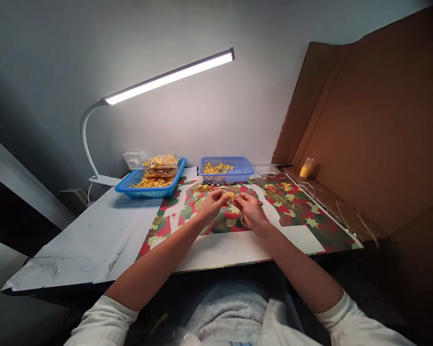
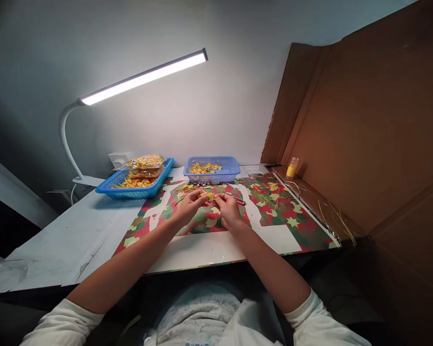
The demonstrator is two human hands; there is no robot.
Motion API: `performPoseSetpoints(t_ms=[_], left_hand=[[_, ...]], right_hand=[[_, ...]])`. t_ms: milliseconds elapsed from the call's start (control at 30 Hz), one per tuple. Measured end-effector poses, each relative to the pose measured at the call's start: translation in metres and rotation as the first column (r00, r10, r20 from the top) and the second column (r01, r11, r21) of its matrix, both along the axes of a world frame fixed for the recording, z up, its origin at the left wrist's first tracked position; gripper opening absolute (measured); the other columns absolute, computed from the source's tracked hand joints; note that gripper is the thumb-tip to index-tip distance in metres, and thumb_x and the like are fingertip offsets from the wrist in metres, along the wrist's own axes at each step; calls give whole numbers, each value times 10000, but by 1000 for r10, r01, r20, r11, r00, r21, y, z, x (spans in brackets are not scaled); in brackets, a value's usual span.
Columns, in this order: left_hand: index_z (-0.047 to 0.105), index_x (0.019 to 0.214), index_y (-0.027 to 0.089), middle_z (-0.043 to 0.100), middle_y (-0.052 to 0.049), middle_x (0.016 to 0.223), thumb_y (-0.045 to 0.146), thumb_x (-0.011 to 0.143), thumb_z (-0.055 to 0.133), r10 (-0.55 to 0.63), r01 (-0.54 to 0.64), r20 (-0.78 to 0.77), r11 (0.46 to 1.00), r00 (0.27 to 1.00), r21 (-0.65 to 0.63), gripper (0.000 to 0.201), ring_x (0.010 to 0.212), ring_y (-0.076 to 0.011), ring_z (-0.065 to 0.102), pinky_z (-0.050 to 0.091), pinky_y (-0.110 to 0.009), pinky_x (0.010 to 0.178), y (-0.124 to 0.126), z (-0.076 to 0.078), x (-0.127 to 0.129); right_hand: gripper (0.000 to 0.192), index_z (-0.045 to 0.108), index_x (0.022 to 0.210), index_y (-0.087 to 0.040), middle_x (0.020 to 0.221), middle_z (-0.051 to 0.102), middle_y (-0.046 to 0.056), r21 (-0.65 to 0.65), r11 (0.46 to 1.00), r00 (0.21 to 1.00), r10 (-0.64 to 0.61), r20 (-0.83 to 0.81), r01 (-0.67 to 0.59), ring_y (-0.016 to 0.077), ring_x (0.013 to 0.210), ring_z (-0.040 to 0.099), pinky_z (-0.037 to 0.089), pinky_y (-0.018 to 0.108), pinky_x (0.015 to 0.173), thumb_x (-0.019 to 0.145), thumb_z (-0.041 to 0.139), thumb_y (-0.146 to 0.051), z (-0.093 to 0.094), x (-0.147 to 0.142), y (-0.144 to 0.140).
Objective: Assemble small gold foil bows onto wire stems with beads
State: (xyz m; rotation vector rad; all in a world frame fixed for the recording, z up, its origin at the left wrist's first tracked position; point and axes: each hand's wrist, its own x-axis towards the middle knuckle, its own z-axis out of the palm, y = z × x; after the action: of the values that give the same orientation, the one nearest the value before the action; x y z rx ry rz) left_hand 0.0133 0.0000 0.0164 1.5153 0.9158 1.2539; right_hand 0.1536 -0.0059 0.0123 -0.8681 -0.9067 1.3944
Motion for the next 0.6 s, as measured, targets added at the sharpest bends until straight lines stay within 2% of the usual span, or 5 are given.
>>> performPoseSetpoints(t_ms=[133, 233, 300, 400, 600], left_hand=[[521, 679, 161, 502, 17, 701, 457, 626, 732, -14, 46, 201, 987, 979, -156, 368, 666, -104, 515, 468, -258, 658, 2, 1, 0], [542, 709, 159, 525, 12, 735, 436, 602, 756, -29, 81, 251, 977, 968, -200, 366, 665, -91, 522, 476, -244, 656, 2, 2, 0], [535, 717, 162, 533, 13, 749, 425, 598, 761, -39, 107, 298, 970, 954, -218, 366, 673, -88, 528, 480, -236, 651, 2, 2, 0], [494, 705, 172, 539, 18, 740, 411, 601, 760, -38, 138, 363, 958, 931, -253, 373, 682, -92, 542, 478, -229, 631, 4, 3, -2], [516, 713, 171, 577, 10, 756, 355, 574, 804, -83, 223, 455, 939, 887, -263, 369, 698, -100, 574, 475, -224, 630, 3, 9, -4]], right_hand=[[237, 571, 650, -166, 674, 594, -14, -28, 1000, 1000, 6, 22, -6, 88, 650, 557, 486, 232, 674, 640, 779, -279, 7, 9, 3], [219, 520, 670, -183, 677, 586, -12, -108, 988, 987, 99, -129, -113, 93, 657, 572, 513, 231, 669, 716, 732, -218, 11, 19, 0], [267, 448, 654, -198, 588, 490, -48, -126, 968, 949, 180, -259, -217, 68, 537, 488, 504, 213, 583, 759, 694, -190, 13, 27, -3], [372, 334, 631, -210, 510, 291, -89, -90, 943, 897, 271, -349, -319, 49, 415, 257, 376, 159, 397, 782, 674, -192, 15, 36, -6], [392, 324, 664, -208, 521, 210, -100, -125, 870, 861, 432, -270, -476, 44, 426, 151, 244, 128, 346, 767, 699, -258, 10, 43, -7]])
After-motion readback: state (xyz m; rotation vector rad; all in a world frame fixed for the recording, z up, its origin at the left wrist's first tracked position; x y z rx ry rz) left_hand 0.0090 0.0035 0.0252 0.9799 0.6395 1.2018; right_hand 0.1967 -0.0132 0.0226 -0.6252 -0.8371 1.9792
